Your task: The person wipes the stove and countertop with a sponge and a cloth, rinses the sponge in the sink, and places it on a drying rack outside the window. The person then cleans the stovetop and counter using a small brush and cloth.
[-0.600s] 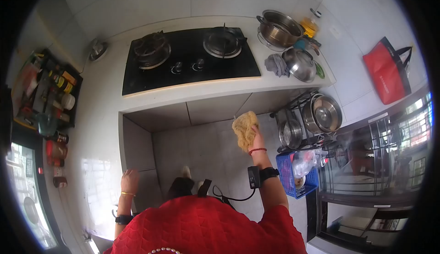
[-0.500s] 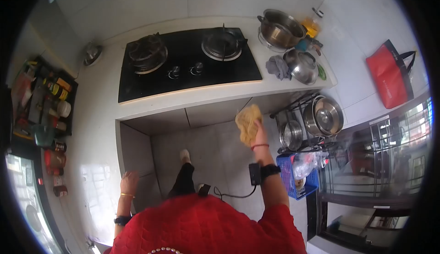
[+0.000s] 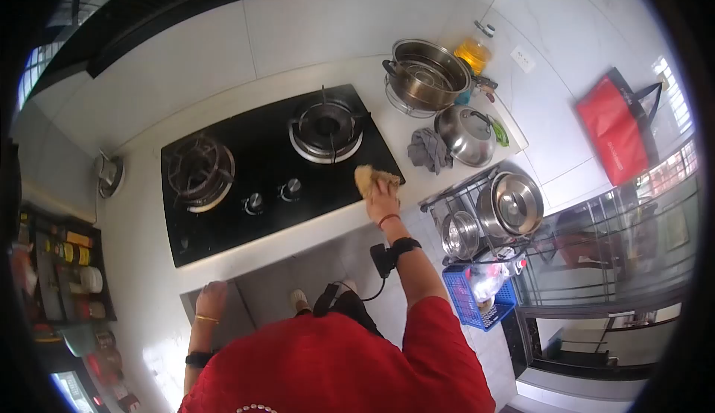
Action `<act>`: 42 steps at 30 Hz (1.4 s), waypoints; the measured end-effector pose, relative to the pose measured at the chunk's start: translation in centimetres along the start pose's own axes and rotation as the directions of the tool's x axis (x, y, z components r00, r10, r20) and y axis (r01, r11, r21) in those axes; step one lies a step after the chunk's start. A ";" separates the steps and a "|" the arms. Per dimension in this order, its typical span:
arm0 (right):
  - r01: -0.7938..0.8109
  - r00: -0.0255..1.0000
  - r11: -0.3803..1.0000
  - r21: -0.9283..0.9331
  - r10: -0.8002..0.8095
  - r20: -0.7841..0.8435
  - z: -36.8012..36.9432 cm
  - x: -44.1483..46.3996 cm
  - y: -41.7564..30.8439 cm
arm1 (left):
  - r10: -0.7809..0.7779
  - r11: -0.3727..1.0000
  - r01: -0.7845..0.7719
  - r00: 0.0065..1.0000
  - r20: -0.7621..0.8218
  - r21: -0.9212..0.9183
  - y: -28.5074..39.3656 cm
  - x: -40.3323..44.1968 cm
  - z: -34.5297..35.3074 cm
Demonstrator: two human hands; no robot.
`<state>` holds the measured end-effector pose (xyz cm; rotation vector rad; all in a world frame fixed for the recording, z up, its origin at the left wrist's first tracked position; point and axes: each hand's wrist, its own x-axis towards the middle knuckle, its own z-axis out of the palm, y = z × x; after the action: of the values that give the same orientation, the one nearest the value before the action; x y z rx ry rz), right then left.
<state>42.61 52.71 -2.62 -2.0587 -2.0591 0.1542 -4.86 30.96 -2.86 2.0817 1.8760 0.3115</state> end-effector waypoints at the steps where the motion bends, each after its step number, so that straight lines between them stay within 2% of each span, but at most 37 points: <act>1: -0.010 0.995 0.998 -0.064 0.017 0.102 1.4 0.2 0.4 | -0.028 0.999 0.028 0.999 0.022 0.027 -0.1 0.4 0.1; 2: 0.007 0.997 0.989 -0.145 0.006 0.083 2.8 0.9 1.0 | -0.060 0.997 0.057 0.997 0.042 0.057 -0.1 0.8 0.1; 5: 0.059 0.995 0.974 -0.219 -0.041 0.088 3.3 4.5 2.9 | -0.122 0.991 0.116 0.989 0.086 0.070 -0.5 0.7 1.4; 7: 0.002 0.989 0.988 -0.156 0.021 0.144 2.6 8.0 4.4 | -0.198 0.978 0.189 0.975 0.105 0.087 0.4 1.0 2.5; 9: -0.048 0.976 0.996 -0.079 0.064 0.209 1.8 12.4 5.8 | -0.201 0.979 0.197 0.974 0.106 0.049 2.2 2.3 3.3; 11: 0.016 0.978 0.996 -0.090 0.003 0.207 1.6 15.9 6.6 | -0.215 0.976 0.210 0.971 0.108 0.062 5.0 3.2 4.0; 13: 0.079 0.971 0.991 -0.107 -0.052 0.234 2.3 18.0 7.4 | -0.157 0.987 0.158 0.985 0.074 -0.015 8.3 5.1 3.9; 15: 0.164 0.972 0.979 -0.120 -0.140 0.189 2.7 16.5 7.8 | -0.117 0.992 0.121 0.990 0.082 -0.038 10.2 6.4 4.9; 17: 0.286 0.956 0.950 -0.127 -0.274 0.102 2.7 13.8 8.7 | -0.180 0.983 0.185 0.971 0.155 -0.019 12.7 8.0 4.3; 20: 0.419 0.907 0.886 -0.200 -0.401 0.128 0.7 8.6 9.8 | -0.315 0.949 0.306 0.919 0.236 0.077 13.6 10.3 4.3; 21: 0.452 0.890 0.876 -0.170 -0.430 0.151 0.3 8.6 9.8 | -0.374 0.927 0.355 0.888 0.266 0.118 13.7 10.0 4.8; 23: 0.493 0.863 0.863 -0.112 -0.468 0.188 0.0 8.3 10.3 | -0.244 0.970 0.238 0.955 0.170 0.054 13.1 9.5 5.8; 24: 0.514 0.850 0.856 -0.058 -0.498 0.171 0.4 9.5 10.7 | -0.290 0.957 0.286 0.939 0.185 0.048 14.4 10.4 4.9; 30: 0.487 0.866 0.870 -0.082 -0.469 0.172 2.2 22.0 8.4 | -0.262 0.961 0.272 0.953 0.154 -0.046 17.3 14.2 3.0; 33: 0.551 0.823 0.824 0.135 -0.563 0.074 2.5 25.1 9.2 | -0.274 0.956 0.286 0.950 0.153 -0.063 18.0 14.5 2.5; 34: 0.543 0.833 0.830 0.123 -0.551 0.043 2.5 25.2 9.2 | -0.273 0.958 0.283 0.950 0.150 -0.049 18.1 14.0 2.6; 37: 0.394 0.909 0.910 0.127 -0.407 0.093 2.3 21.3 9.2 | -0.297 0.953 0.303 0.944 0.141 -0.020 17.7 12.3 2.9; 39: 0.477 0.878 0.875 0.076 -0.479 0.010 1.3 16.2 10.8 | -0.367 0.927 0.373 0.922 0.127 -0.027 17.1 10.0 3.8; 42: 0.422 0.900 0.885 0.198 -0.435 0.022 0.0 11.5 12.4 | -0.403 0.910 0.412 0.905 0.137 -0.051 16.3 7.5 5.8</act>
<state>54.75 64.32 -4.54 -1.4629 -2.3789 0.3293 13.11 36.45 -2.45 1.5639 2.1218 0.1465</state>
